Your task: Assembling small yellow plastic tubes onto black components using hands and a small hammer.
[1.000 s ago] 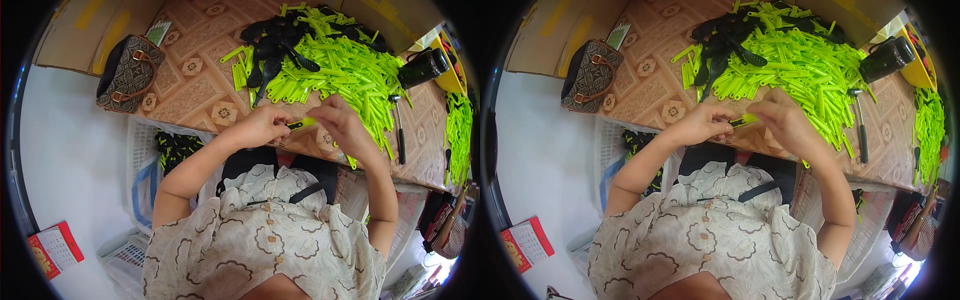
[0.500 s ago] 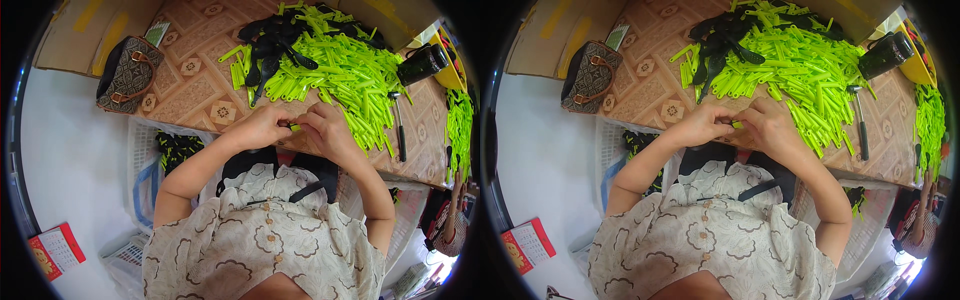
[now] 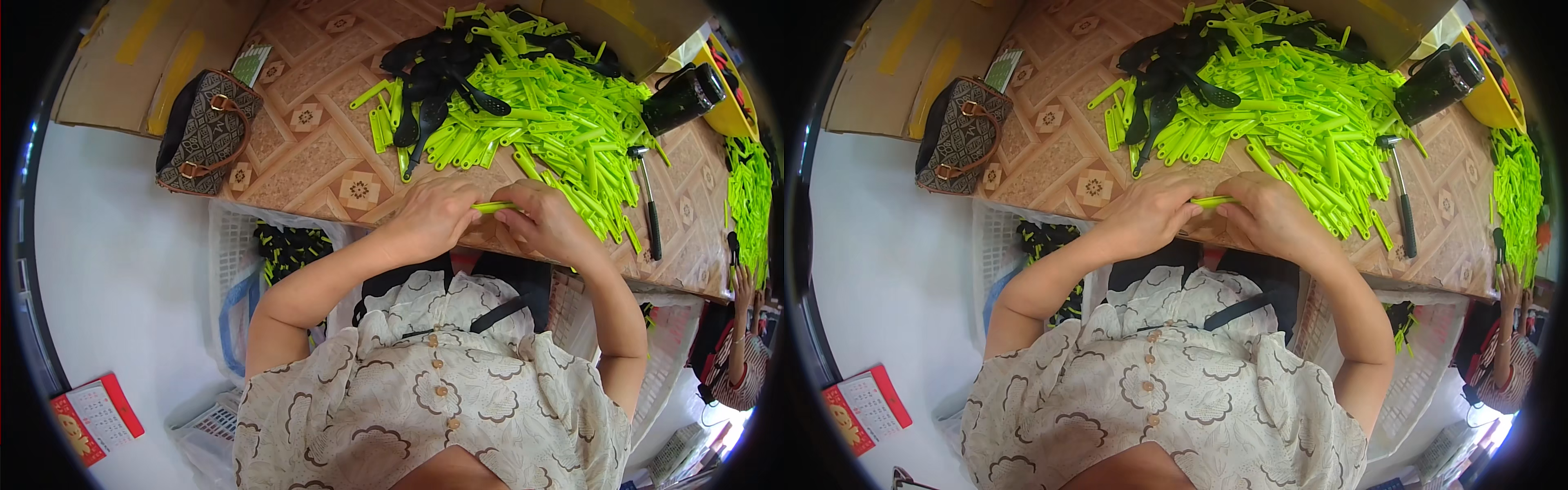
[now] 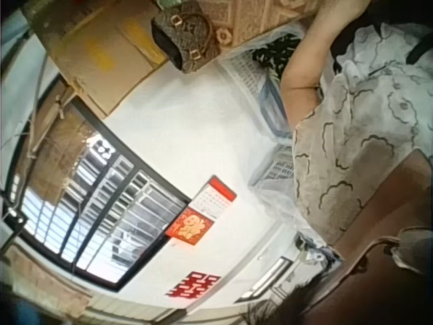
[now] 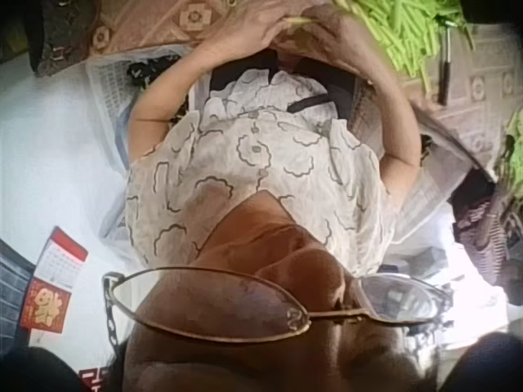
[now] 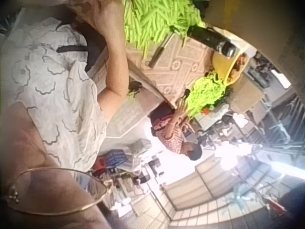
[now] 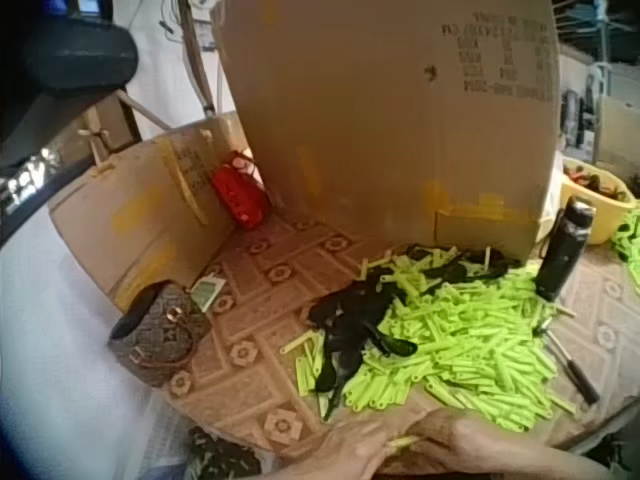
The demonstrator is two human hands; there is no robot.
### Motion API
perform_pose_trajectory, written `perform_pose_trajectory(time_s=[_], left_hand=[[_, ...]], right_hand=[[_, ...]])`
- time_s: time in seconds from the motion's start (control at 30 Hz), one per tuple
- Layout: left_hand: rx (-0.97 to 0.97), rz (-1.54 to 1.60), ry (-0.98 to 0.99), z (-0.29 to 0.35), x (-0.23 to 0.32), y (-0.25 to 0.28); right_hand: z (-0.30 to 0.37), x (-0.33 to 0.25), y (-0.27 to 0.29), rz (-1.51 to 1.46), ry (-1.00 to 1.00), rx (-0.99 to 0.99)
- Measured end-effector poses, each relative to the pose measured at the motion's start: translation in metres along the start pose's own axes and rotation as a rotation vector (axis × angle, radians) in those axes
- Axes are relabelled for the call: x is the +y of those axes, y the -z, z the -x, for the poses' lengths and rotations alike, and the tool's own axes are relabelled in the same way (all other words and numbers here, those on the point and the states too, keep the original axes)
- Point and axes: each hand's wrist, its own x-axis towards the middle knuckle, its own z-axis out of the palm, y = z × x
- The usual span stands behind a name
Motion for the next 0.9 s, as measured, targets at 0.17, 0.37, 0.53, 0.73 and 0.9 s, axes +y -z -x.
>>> perform_pose_trajectory(time_s=[0.17, 0.37, 0.53, 0.73, 0.9], left_hand=[[0.129, -0.110, -0.137, 0.000, 0.000, -0.005], [0.207, -0.165, -0.248, -0.008, -0.003, -0.009], [0.361, -0.468, -0.333, -0.006, -0.025, -0.019], [0.263, -0.704, -0.409, -0.015, -0.033, -0.039], [0.199, -0.721, -0.390, -0.014, -0.032, -0.040]], right_hand=[[0.006, 0.006, -0.005, 0.057, 0.158, 0.135], [0.017, 0.013, -0.011, -0.057, 0.049, 0.173], [0.069, 0.038, 0.054, 0.178, -0.247, 0.675], [0.170, 0.136, 0.096, 0.790, -0.700, 0.506], [0.182, 0.152, 0.105, 0.725, -0.698, 0.511]])
